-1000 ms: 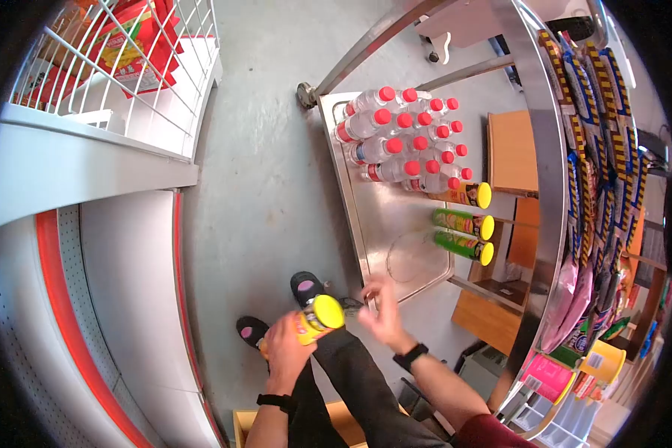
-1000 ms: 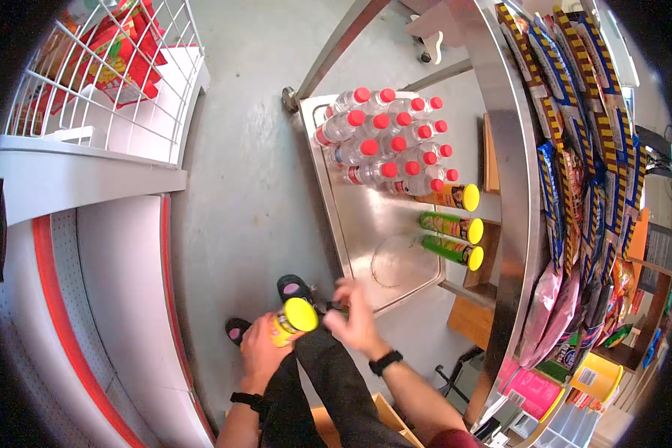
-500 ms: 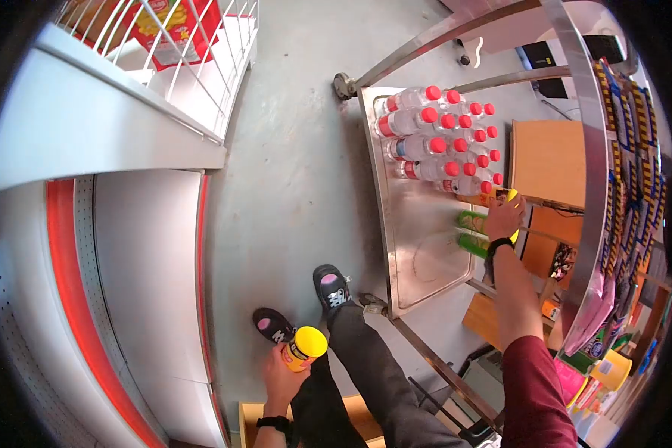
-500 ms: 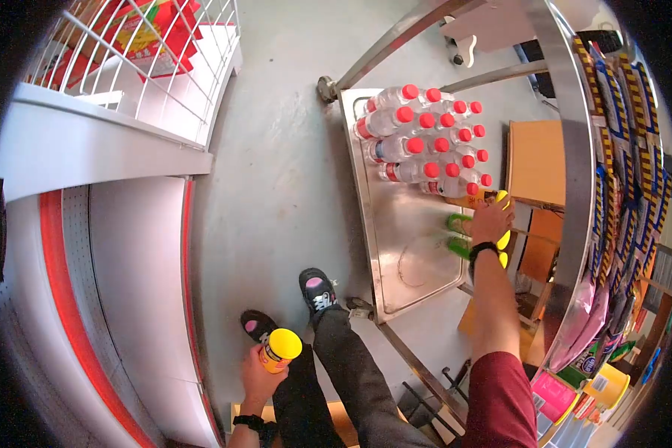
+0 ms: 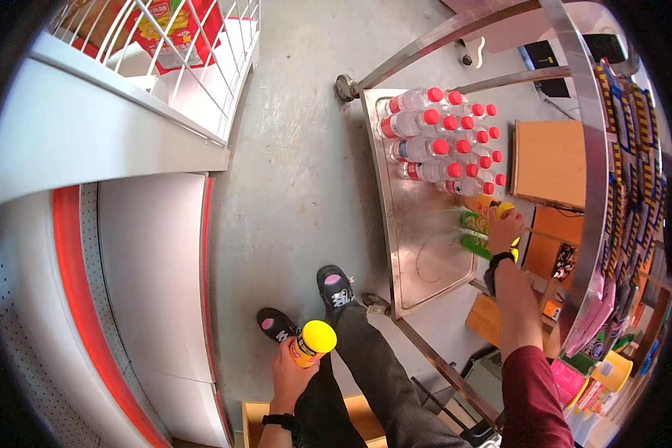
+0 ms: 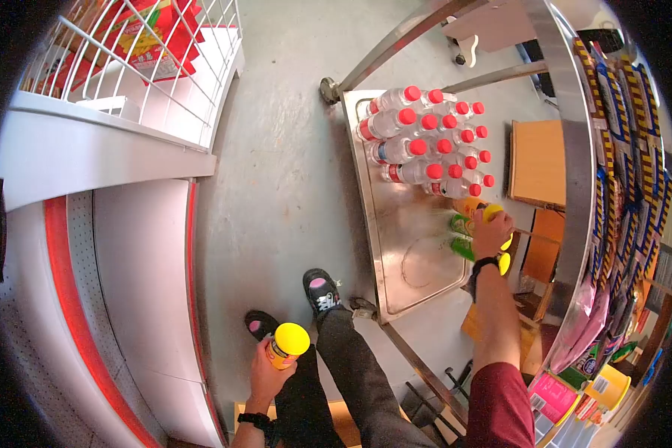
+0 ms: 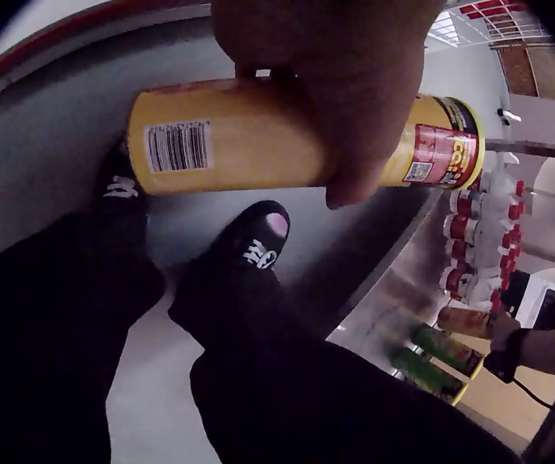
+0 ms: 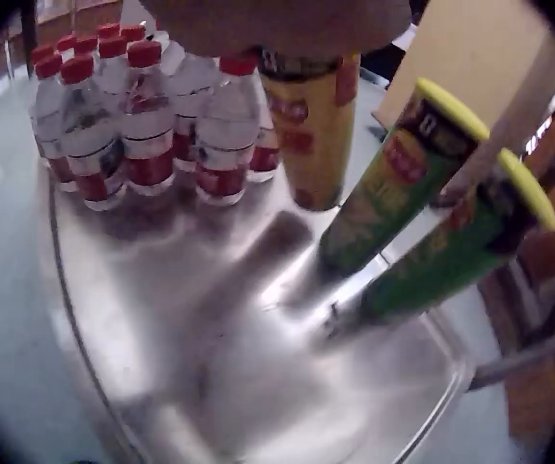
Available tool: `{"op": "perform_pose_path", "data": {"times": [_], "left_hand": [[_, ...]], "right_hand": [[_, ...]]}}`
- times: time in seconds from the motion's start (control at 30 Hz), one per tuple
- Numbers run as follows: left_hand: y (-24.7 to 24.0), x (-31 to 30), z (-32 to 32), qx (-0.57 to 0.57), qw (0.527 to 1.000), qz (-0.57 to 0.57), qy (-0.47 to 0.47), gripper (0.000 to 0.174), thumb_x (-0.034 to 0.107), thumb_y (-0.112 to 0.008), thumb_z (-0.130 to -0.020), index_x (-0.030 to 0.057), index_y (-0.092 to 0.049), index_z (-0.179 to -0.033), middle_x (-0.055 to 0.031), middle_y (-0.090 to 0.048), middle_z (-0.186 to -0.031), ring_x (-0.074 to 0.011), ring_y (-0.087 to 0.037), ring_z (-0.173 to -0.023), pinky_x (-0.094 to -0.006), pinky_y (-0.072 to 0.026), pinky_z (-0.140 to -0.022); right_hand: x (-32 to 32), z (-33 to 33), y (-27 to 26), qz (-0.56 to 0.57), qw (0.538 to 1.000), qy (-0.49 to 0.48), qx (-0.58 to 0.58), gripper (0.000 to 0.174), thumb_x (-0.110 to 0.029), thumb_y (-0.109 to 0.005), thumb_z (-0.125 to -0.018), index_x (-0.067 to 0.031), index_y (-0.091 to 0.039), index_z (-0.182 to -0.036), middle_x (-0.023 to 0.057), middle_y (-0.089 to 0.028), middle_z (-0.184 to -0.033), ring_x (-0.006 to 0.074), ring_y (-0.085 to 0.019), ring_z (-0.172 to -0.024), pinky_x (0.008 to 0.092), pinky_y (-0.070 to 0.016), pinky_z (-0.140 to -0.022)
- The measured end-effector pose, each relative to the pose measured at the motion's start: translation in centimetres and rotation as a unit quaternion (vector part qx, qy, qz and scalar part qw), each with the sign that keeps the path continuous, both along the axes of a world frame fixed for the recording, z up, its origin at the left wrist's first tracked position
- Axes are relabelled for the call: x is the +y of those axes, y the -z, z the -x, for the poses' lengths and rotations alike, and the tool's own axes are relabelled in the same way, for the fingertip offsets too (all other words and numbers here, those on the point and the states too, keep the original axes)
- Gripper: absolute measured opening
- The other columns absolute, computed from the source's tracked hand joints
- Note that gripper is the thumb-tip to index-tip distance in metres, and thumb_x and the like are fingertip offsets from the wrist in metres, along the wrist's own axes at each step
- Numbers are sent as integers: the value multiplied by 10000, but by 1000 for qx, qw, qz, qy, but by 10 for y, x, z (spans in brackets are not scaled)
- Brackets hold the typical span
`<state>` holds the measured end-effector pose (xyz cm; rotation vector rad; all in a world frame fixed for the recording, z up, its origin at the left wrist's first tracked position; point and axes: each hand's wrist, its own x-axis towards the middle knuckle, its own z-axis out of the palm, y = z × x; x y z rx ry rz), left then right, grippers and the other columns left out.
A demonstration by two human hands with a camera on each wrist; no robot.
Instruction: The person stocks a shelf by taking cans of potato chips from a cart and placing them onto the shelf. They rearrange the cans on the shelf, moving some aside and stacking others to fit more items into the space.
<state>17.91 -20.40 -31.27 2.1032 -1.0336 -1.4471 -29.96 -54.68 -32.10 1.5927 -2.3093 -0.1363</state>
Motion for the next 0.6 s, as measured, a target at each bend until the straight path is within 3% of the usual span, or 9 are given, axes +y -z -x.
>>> {"op": "perform_pose_path", "data": {"times": [0.1, 0.17, 0.23, 0.3, 0.33, 0.37, 0.43, 0.47, 0.6], "left_hand": [[-14, -5, -2, -2, 1000, -21, -3, 739, 252, -909, -666, 35, -481, -1228, -221, -651, -1116, -416, -656, -1015, -462, -542, -865], [-30, -9, -1, 16, 999, -47, -11, 760, 258, -914, -663, 37, -470, -1239, -220, -649, -1125, -411, -655, -1026, -459, -541, -869], [-48, -7, -5, 25, 997, -71, -22, 780, 264, -919, -660, 39, -459, -1249, -220, -646, -1135, -405, -654, -1038, -456, -539, -873], [-66, -4, -9, 88, 995, -20, -35, 800, 261, -923, -670, 45, -442, -1273, -191, -652, -1142, -353, -665, -1047, -436, -536, -892], [-82, -9, -13, 150, 983, -77, -77, 823, 262, -927, -675, 47, -437, -1300, -144, -654, -1160, -297, -648, -1105, -407, -523, -935], [-85, -2, -13, 241, 958, -55, -145, 772, 192, -901, -709, 55, -445, -1317, -104, -643, -1203, -257, -621, -1163, -393, -503, -979], [-144, -30, -24, 462, 853, -84, -229, 704, 87, -852, -735, 53, -474, -1329, -97, -626, -1256, -239, -596, -1214, -394, -483, -1026], [-166, -34, -25, 482, 838, -40, -253, 884, 18, -796, -732, 28, -342, -1490, -129, -596, -1299, -320, -605, -1220, -459, -469, -1077], [-258, -65, -44, 514, 830, 57, -207, 905, 79, -816, -721, 49, -344, -1494, -141, -575, -1347, -407, -590, -1233, -538, -468, -1072]], "right_hand": [[29, -63, -4, 106, 990, 54, -77, 462, -406, -752, -830, -13, -537, -941, 215, -556, -1062, 404, -508, -1074, 524, -422, -909], [60, -80, 11, 198, 977, -37, -70, 443, -352, -772, -828, -9, -514, -938, 179, -489, -988, 369, -486, -979, 489, -402, -857], [98, -123, -2, 183, 967, -5, -179, 433, -287, -791, -818, -9, -479, -933, 171, -464, -984, 347, -455, -979, 470, -385, -862], [136, -176, -36, 124, 952, -14, -281, 424, -237, -795, -811, -22, -464, -966, 217, -504, -1067, 395, -490, -1067, 488, -396, -950], [155, -202, -60, 92, 937, -13, -336, 427, -215, -794, -803, -27, -454, -981, 208, -504, -1063, 387, -494, -1060, 480, -398, -956], [170, -224, -84, 60, 918, -15, -392, 433, -193, -792, -796, -32, -444, -997, 199, -505, -1060, 379, -499, -1054, 473, -400, -963], [198, -248, -123, 11, 858, -59, -510, 443, -145, -801, -765, -47, -444, -1009, 189, -520, -1080, 367, -525, -1047, 461, -423, -956], [205, -261, -141, 12, 837, -86, -540, 458, -135, -811, -753, -54, -444, -1015, 190, -531, -1100, 363, -541, -1046, 453, -439, -948], [217, -282, -226, -21, 771, -192, -606, 591, -146, -852, -717, -70, -424, -1118, 212, -572, -1194, 384, -597, -1068, 447, -487, -928]]}}
